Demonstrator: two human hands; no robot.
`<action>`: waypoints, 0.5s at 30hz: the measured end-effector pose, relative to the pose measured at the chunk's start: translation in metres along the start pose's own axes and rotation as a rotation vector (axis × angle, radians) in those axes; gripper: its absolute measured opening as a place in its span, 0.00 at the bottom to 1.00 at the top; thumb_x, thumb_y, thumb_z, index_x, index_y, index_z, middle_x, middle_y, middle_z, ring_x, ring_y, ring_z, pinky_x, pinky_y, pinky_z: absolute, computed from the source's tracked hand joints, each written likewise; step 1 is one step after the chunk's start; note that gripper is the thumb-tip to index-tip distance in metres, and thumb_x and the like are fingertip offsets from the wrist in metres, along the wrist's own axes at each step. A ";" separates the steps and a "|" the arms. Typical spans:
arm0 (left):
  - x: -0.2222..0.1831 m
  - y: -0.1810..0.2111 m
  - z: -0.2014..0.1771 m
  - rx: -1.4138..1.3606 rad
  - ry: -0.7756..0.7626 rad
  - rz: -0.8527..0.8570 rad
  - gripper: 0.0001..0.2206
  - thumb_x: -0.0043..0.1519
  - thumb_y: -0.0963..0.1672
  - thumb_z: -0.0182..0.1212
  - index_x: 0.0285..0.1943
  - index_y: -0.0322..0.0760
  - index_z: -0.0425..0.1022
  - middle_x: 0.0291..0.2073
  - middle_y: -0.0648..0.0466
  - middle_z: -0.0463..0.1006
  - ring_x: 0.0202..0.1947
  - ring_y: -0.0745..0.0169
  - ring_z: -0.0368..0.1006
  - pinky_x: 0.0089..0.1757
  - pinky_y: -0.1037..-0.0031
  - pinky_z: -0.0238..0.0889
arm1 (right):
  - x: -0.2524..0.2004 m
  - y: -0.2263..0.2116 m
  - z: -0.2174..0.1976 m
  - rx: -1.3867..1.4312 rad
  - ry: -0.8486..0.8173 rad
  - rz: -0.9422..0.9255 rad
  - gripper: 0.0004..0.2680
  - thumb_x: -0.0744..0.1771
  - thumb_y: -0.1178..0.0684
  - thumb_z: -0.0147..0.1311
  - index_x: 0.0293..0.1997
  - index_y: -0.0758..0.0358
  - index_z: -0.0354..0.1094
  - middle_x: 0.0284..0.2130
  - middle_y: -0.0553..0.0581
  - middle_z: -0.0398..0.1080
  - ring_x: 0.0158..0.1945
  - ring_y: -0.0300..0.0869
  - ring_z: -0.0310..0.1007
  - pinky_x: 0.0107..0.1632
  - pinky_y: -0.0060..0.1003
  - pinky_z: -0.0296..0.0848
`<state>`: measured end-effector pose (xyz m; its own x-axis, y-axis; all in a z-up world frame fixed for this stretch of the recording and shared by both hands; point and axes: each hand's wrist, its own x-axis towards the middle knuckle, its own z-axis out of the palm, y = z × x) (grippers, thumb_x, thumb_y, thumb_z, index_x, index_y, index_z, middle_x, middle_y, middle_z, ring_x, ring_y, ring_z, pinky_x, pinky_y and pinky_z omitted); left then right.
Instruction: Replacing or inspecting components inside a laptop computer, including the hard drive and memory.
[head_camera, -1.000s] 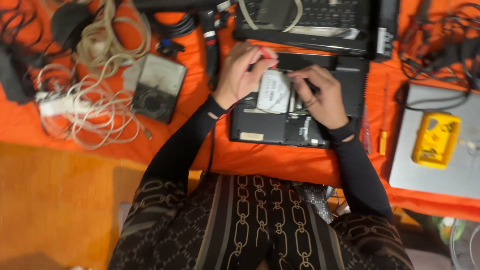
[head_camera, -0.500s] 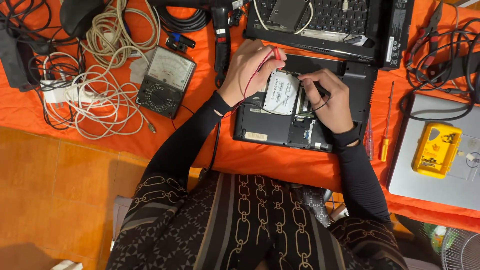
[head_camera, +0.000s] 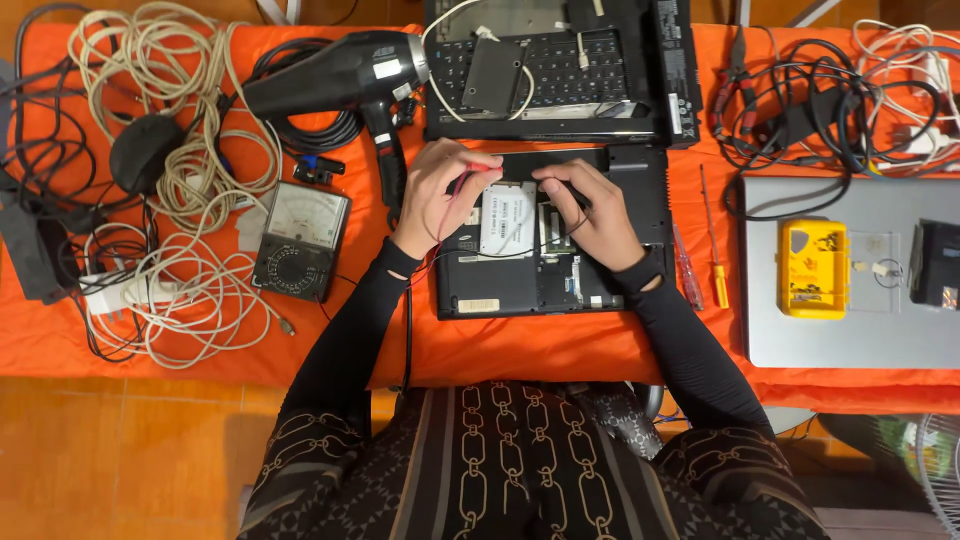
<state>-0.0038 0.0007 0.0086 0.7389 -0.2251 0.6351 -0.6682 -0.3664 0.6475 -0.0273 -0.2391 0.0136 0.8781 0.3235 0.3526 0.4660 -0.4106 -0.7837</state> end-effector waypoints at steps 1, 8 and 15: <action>0.003 0.006 -0.001 -0.063 0.003 0.057 0.08 0.60 0.39 0.71 0.45 0.37 0.80 0.43 0.54 0.83 0.41 0.59 0.75 0.45 0.68 0.68 | 0.000 -0.002 0.000 0.032 0.032 -0.001 0.06 0.72 0.58 0.54 0.53 0.66 0.73 0.39 0.57 0.73 0.40 0.41 0.75 0.42 0.33 0.72; 0.007 0.042 0.013 0.020 -0.086 0.255 0.11 0.56 0.40 0.75 0.46 0.39 0.83 0.41 0.55 0.77 0.37 0.60 0.73 0.41 0.69 0.68 | -0.004 -0.014 -0.007 -0.079 0.119 -0.239 0.13 0.70 0.65 0.54 0.63 0.68 0.65 0.47 0.62 0.74 0.50 0.51 0.75 0.52 0.39 0.73; -0.006 0.055 0.023 0.216 -0.079 0.413 0.13 0.56 0.36 0.73 0.50 0.36 0.83 0.42 0.56 0.75 0.39 0.57 0.73 0.42 0.68 0.69 | -0.009 -0.012 -0.011 -0.350 0.105 -0.475 0.19 0.64 0.66 0.60 0.63 0.69 0.65 0.37 0.57 0.71 0.40 0.49 0.70 0.46 0.41 0.66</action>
<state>-0.0431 -0.0385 0.0305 0.4250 -0.4562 0.7818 -0.8804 -0.4090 0.2399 -0.0394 -0.2465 0.0259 0.5629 0.4613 0.6859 0.8024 -0.5040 -0.3195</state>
